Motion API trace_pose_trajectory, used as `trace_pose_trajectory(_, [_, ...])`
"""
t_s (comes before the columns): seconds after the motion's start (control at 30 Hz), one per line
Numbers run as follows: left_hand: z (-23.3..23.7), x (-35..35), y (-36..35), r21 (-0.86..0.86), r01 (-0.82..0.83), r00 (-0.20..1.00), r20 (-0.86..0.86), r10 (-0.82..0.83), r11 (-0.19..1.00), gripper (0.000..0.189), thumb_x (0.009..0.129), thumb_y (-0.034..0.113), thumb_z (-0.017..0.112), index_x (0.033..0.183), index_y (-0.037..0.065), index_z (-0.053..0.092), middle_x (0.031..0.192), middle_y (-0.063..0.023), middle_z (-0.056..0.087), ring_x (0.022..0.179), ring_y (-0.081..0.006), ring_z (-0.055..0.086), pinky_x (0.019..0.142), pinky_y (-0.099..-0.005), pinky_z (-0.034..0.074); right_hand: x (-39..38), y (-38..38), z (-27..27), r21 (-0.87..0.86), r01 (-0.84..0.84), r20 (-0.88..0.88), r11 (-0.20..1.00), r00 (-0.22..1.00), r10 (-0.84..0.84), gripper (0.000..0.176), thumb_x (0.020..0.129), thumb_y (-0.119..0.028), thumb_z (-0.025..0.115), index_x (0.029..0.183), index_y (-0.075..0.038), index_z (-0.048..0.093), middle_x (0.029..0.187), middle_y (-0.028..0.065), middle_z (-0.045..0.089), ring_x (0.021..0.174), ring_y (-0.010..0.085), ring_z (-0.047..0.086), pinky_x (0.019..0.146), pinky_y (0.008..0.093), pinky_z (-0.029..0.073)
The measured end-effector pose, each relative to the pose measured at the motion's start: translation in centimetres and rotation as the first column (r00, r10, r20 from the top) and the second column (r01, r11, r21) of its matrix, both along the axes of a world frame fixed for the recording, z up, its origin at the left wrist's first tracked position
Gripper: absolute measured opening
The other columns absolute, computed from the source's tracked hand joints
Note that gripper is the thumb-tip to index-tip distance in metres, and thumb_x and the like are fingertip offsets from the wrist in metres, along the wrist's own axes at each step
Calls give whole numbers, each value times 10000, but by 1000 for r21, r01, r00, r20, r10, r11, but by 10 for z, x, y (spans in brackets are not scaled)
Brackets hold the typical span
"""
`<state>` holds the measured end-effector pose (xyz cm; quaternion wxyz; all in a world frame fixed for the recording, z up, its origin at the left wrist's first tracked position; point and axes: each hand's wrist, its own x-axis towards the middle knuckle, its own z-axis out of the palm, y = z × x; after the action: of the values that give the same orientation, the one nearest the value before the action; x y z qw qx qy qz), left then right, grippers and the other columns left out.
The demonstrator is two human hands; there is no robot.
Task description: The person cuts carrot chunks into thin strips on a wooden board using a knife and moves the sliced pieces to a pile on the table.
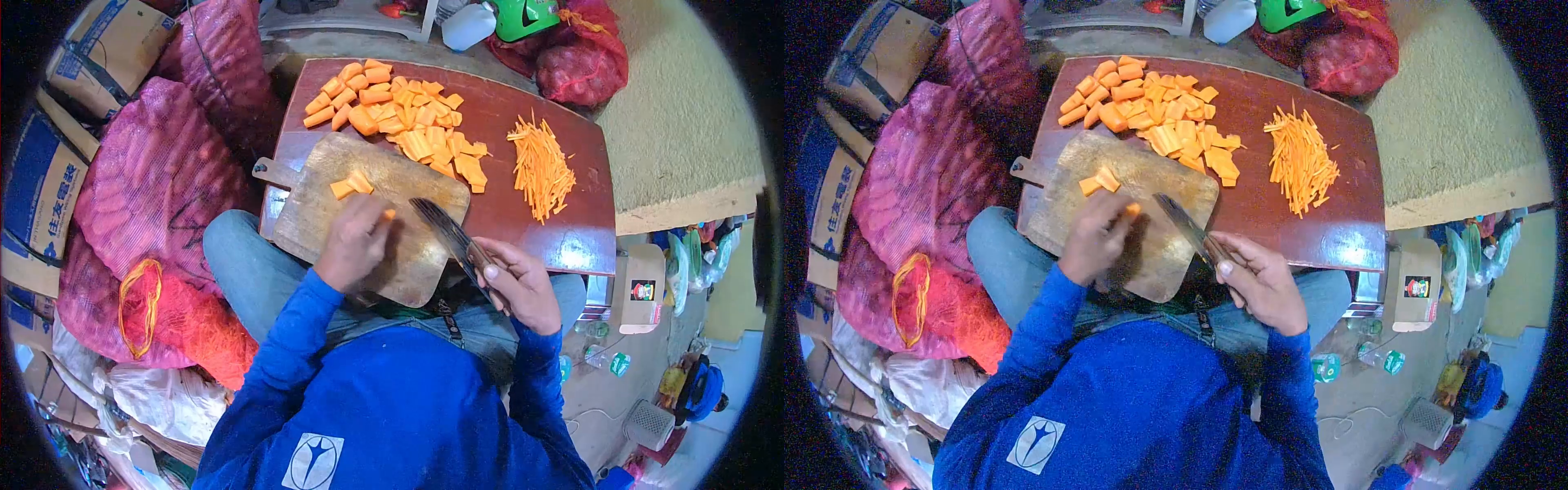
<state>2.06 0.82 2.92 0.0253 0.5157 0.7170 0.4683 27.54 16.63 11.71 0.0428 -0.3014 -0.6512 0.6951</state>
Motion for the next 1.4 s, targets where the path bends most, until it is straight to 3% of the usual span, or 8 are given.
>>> trace_pose_trajectory(0.2, [-14, -26, -19, -77, -142, 961, 226, 156, 987, 219, 864, -21, 799, 1074, -15, 739, 946, -170, 697, 794, -294, 712, 698, -384, 561, -2, -19, 13, 330, -194, 68, 924, 981, 181, 463, 1059, -185, 674, 1470, 20, 615, 1060, 133, 777, 836, 168, 725, 758, 344, 585])
trace_pose_trajectory(0.43, [-14, -18, -19, -94, -97, 995, -15, 96, 991, 229, 830, 24, 821, 1050, 30, 757, 970, -152, 695, 919, -364, 692, 818, -442, 554, -22, -21, 15, 519, -241, 52, 820, 966, 251, 430, 1036, -169, 687, 1417, 25, 637, 1146, 287, 757, 1053, 412, 770, 891, 429, 590])
trace_pose_trajectory(0.7, [-9, 3, -4, -94, 56, 995, -77, -64, 994, 339, 840, 79, 830, 1171, 61, 761, 1020, -136, 684, 1023, -361, 651, 912, -468, 499, -4, 9, 38, 564, -299, 104, 770, 951, 292, 434, 1008, -155, 713, 1413, -5, 669, 1222, 256, 761, 1091, 402, 774, 930, 427, 599])
trace_pose_trajectory(0.77, [-8, 4, 2, -136, 103, 988, -104, -117, 985, 355, 836, 89, 829, 1180, 75, 746, 1032, -123, 658, 1028, -348, 637, 900, -470, 473, -3, 19, 38, 611, -389, 139, 690, 910, 390, 439, 993, -125, 730, 1408, 10, 684, 1153, 203, 808, 997, 202, 784, 897, 338, 589])
trace_pose_trajectory(0.9, [-11, -4, 12, -208, 219, 955, -155, -253, 953, 351, 834, 118, 831, 1169, 97, 728, 1038, -105, 626, 1028, -321, 616, 880, -469, 426, -8, 30, 46, 564, -469, 199, 680, 876, 439, 437, 988, -131, 740, 1398, 13, 692, 1195, 215, 800, 1022, 207, 790, 896, 340, 591])
trace_pose_trajectory(0.97, [-9, -6, 14, -229, 223, 954, -150, -261, 948, 344, 832, 126, 833, 1158, 102, 726, 1034, -105, 624, 1030, -321, 611, 885, -471, 426, -7, 33, 47, 541, -483, 219, 688, 871, 440, 437, 982, -128, 727, 1407, -32, 698, 1230, 211, 782, 1101, 343, 788, 952, 406, 600])
trace_pose_trajectory(1.17, [-14, 6, 19, -206, 163, 955, -213, -207, 965, 361, 816, 164, 853, 1152, 108, 734, 1040, -93, 636, 1033, -330, 608, 887, -477, 420, 14, 28, 29, 342, -327, 137, 881, 945, 297, 437, 995, -80, 721, 1424, -2, 689, 1229, 116, 807, 1086, 132, 711, 948, 338, 580])
trace_pose_trajectory(1.4, [-14, 9, 22, -184, 173, 937, -272, -219, 968, 351, 822, 195, 854, 1125, 86, 714, 1019, -97, 610, 1018, -341, 586, 903, -492, 417, 42, 39, 26, 432, -250, 48, 867, 966, 254, 455, 990, -77, 734, 1436, -4, 685, 1141, 53, 794, 936, 81, 674, 838, 280, 581])
